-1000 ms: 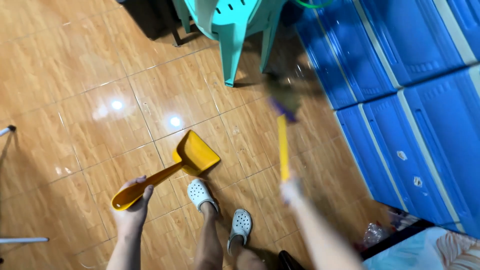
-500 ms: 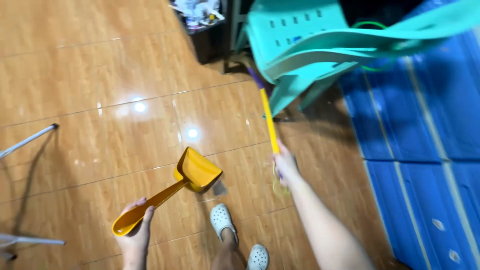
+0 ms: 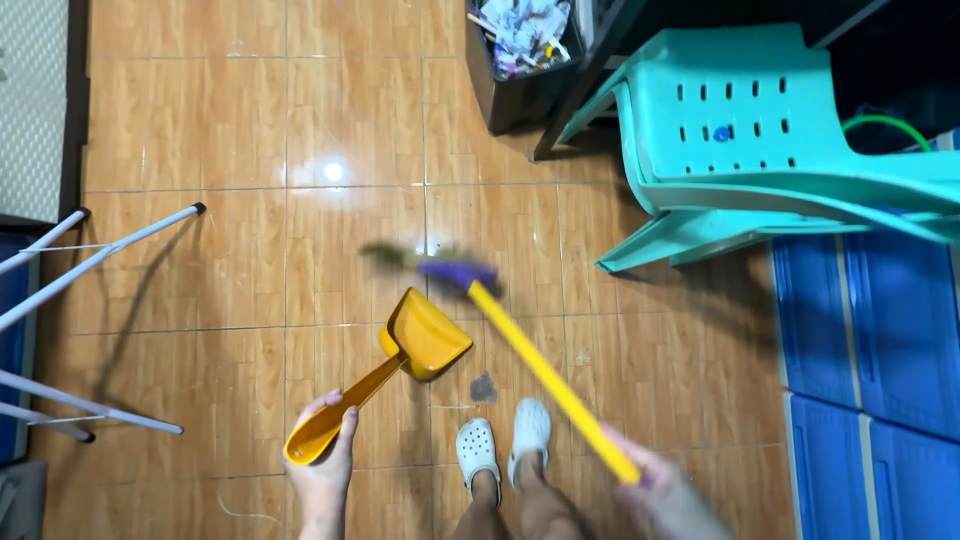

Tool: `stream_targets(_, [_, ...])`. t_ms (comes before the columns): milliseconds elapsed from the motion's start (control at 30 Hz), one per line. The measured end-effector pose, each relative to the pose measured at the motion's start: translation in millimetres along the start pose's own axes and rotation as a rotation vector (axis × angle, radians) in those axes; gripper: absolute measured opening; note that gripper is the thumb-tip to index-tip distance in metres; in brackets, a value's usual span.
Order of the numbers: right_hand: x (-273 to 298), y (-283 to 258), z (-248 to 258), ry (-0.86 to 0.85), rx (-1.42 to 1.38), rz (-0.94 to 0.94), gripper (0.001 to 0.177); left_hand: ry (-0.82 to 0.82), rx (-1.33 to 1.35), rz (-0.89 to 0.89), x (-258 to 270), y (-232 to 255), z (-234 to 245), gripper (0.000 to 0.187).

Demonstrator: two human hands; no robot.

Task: Tidying items on a desk and dresser, moving furniture, and sweeping the floor.

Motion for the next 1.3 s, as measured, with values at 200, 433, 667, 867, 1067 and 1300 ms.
stream_targets(200, [-204.4,-157.9,50.5,0.285,0.133,-0.146,0.066,0.180,0.065,0.033,6.3,-14.5,14.6,0.025])
stream_targets(433, [-177.4,11.4,-30.2,0.161,0.647,-0.007,0.085,0.302,0.093,0.048,3.7,-7.0,6.8,0.025])
stream_targets(667, [-86.0,125.0,79.1,-0.186,-0.143,-0.365,0.090,0.290,0.084,0.059,-25.3,11.1,-25.5,0.025])
stream_targets(867, [-215.9,-56.5,62.1,0.552,-0.644,-0.178,0.062,0.249,0.062,0.058,-51.1,34.6,-70.5,0.025])
stream_targets(1067, [-374.5,-45.5,164.7,0.747,-0.681,-0.172,0.052,0.233,0.082,0.034,-75.6,25.0,-91.3,0.026])
stream_targets(1300, [-226.0,107.8,1.0,0.418,0.255,-0.275,0.096,0.274,0.003,0.052,-100.7,40.5,-56.8,0.023])
Point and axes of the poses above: each hand's wrist, its own x-axis away from the middle knuckle, its own z-axis out of the back of the hand, y = z × x, the point moved 8 cm from there along -x, towards the middle knuckle, and after that the axes turned 10 degrees about x, right-handed, at the moved point
